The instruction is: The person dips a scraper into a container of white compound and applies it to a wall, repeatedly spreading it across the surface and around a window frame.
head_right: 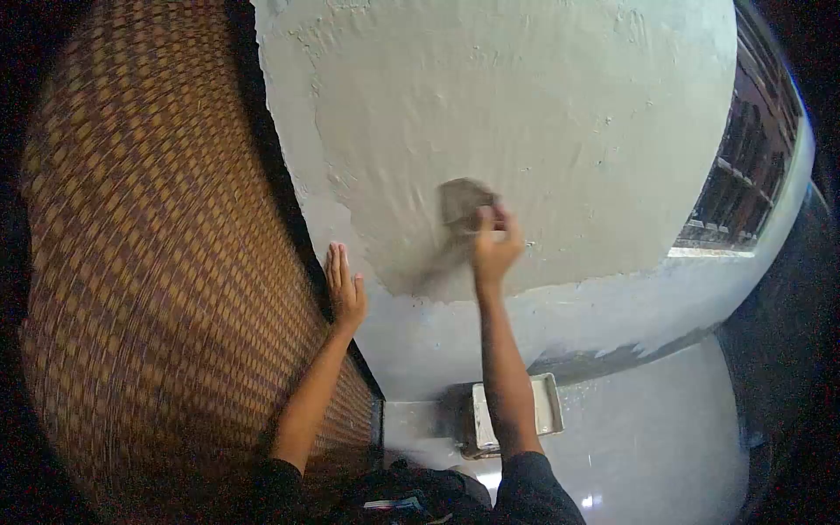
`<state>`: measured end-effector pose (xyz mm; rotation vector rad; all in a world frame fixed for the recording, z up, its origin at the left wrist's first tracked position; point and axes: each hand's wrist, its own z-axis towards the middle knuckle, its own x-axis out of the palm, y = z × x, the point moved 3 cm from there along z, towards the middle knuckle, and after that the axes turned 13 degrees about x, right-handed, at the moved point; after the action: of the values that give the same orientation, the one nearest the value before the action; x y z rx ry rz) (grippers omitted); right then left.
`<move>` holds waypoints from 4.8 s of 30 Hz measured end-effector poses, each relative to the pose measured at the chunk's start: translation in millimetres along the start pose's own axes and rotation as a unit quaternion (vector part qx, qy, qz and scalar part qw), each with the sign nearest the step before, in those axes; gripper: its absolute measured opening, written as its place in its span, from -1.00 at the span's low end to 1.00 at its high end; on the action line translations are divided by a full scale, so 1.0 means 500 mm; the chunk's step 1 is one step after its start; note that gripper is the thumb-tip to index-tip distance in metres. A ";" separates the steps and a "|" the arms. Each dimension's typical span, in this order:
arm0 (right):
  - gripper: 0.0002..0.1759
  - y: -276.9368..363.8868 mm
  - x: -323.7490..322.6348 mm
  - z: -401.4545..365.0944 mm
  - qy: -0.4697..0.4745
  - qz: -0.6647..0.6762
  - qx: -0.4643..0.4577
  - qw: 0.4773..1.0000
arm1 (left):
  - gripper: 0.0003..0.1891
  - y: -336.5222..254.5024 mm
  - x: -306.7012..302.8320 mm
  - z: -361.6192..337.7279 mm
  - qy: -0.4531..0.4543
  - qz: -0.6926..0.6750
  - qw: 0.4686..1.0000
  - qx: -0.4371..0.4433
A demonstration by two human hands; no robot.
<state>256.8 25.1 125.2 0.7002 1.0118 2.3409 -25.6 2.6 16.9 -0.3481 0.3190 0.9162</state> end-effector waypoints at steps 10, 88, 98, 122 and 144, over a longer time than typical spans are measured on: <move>-0.81 0.021 0.046 -0.098 0.210 -0.044 -0.156 0.964 | -0.29 -0.062 0.004 0.017 -0.022 0.019 0.997 -0.065; -0.71 -0.775 -1.114 -0.543 0.601 -0.455 0.021 0.657 | -0.40 -0.780 0.420 -1.133 0.303 -0.095 0.783 -0.535; -0.72 -0.791 -1.081 -0.525 0.650 -0.432 0.090 0.619 | -0.43 -0.789 0.404 -1.138 0.273 -0.102 0.796 -0.530; -0.69 -0.948 -1.013 -0.508 0.719 -0.398 0.214 0.529 | -0.46 -0.772 0.317 -1.109 0.249 -0.112 0.765 -0.583; -0.63 -0.668 -0.917 -0.297 0.438 0.096 0.692 0.566 | -0.48 -0.620 0.214 -0.751 0.183 -0.153 0.831 -0.503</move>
<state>584.1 -129.7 -335.6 -0.0962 3.4357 1.4119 242.5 -253.9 -315.8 -1.5263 0.0907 0.6225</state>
